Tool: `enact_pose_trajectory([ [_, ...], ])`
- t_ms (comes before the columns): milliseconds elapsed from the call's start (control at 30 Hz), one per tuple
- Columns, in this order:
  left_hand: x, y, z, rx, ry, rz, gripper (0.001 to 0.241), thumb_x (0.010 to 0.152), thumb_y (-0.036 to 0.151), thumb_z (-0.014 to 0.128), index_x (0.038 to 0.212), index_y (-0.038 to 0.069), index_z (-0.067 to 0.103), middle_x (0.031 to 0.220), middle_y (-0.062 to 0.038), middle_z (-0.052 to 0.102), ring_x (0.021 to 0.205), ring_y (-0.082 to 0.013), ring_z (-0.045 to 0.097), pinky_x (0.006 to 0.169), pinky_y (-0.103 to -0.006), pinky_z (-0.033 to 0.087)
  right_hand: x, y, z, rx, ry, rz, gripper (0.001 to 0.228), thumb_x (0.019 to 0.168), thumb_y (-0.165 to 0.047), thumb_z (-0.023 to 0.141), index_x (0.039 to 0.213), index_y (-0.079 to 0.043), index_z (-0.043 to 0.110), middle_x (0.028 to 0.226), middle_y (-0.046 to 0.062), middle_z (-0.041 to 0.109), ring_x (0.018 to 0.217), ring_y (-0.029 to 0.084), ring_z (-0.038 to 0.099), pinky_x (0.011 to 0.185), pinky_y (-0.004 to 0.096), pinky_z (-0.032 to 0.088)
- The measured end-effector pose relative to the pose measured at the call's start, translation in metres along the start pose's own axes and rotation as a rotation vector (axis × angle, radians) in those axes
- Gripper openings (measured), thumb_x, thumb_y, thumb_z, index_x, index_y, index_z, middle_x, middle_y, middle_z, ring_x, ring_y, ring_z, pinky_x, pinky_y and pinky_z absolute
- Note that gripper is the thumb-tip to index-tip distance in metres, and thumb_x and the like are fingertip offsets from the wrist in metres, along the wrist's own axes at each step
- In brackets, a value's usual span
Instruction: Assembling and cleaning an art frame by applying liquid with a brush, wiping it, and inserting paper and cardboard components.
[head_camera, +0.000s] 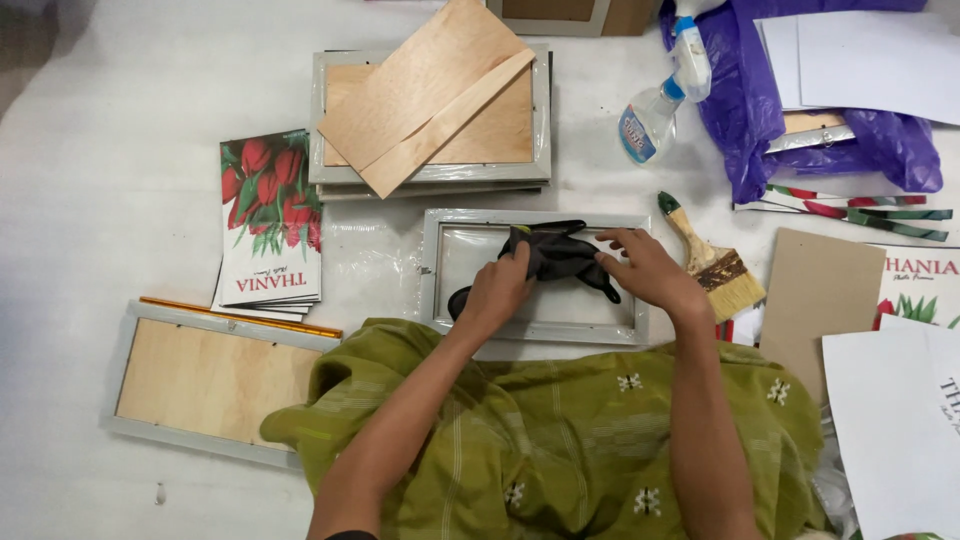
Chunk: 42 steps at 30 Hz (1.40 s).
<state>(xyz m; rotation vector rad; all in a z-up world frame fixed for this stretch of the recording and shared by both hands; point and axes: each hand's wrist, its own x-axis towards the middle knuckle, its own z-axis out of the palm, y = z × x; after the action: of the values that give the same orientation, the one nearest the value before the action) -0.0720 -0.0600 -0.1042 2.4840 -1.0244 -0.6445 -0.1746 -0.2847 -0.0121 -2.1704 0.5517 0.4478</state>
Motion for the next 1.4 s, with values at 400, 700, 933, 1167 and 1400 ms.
enact_pose_trajectory([
  [400, -0.015, 0.029, -0.079, -0.37, 0.064, -0.095, 0.048, 0.093, 0.03, 0.061, 0.132, 0.004, 0.051, 0.109, -0.031, 0.071, 0.101, -0.0505, 0.069, 0.085, -0.06, 0.055, 0.019, 0.021, 0.011, -0.055, -0.021, 0.04, 0.048, 0.098, -0.034, 0.059, 0.143, -0.019, 0.06, 0.132, 0.026, 0.06, 0.128, 0.045, 0.059, 0.107, 0.054, 0.049],
  [700, -0.033, -0.016, -0.152, -0.37, 0.729, -0.214, 0.046, 0.093, 0.009, 0.07, 0.132, -0.008, 0.052, 0.128, -0.032, 0.057, 0.117, -0.0528, 0.06, 0.094, -0.0645, 0.053, 0.021, 0.018, 0.014, -0.066, -0.058, 0.064, 0.046, 0.099, -0.035, 0.058, 0.139, -0.014, 0.063, 0.134, 0.026, 0.061, 0.128, 0.044, 0.059, 0.107, 0.053, 0.049],
  [933, -0.027, -0.08, -0.15, -0.002, 1.087, -0.376, 0.049, 0.087, 0.012, 0.079, 0.126, 0.011, 0.049, 0.12, -0.014, 0.045, 0.113, -0.0433, 0.055, 0.096, -0.0556, 0.049, 0.02, 0.017, 0.015, -0.055, -0.06, 0.044, 0.046, 0.099, -0.034, 0.057, 0.138, -0.012, 0.063, 0.134, 0.028, 0.06, 0.128, 0.046, 0.059, 0.107, 0.054, 0.049],
  [1167, -0.028, -0.084, -0.154, 0.179, 1.101, -0.606, 0.069, 0.089, 0.021, 0.086, 0.143, 0.01, 0.044, 0.143, -0.019, 0.03, 0.132, -0.0444, 0.03, 0.109, -0.0591, 0.03, 0.025, 0.024, 0.019, -0.044, -0.061, 0.03, 0.045, 0.1, -0.033, 0.058, 0.138, -0.009, 0.064, 0.131, 0.027, 0.061, 0.126, 0.045, 0.06, 0.105, 0.053, 0.05],
  [1400, -0.002, -0.042, -0.094, 0.073, 0.734, -0.262, 0.053, 0.087, 0.028, 0.076, 0.13, 0.005, 0.056, 0.134, -0.033, 0.043, 0.122, -0.0561, 0.045, 0.099, -0.0672, 0.039, 0.038, 0.019, 0.06, -0.42, 0.106, -0.015, 0.043, 0.1, -0.037, 0.06, 0.136, -0.014, 0.064, 0.128, 0.022, 0.058, 0.122, 0.046, 0.06, 0.096, 0.058, 0.055],
])
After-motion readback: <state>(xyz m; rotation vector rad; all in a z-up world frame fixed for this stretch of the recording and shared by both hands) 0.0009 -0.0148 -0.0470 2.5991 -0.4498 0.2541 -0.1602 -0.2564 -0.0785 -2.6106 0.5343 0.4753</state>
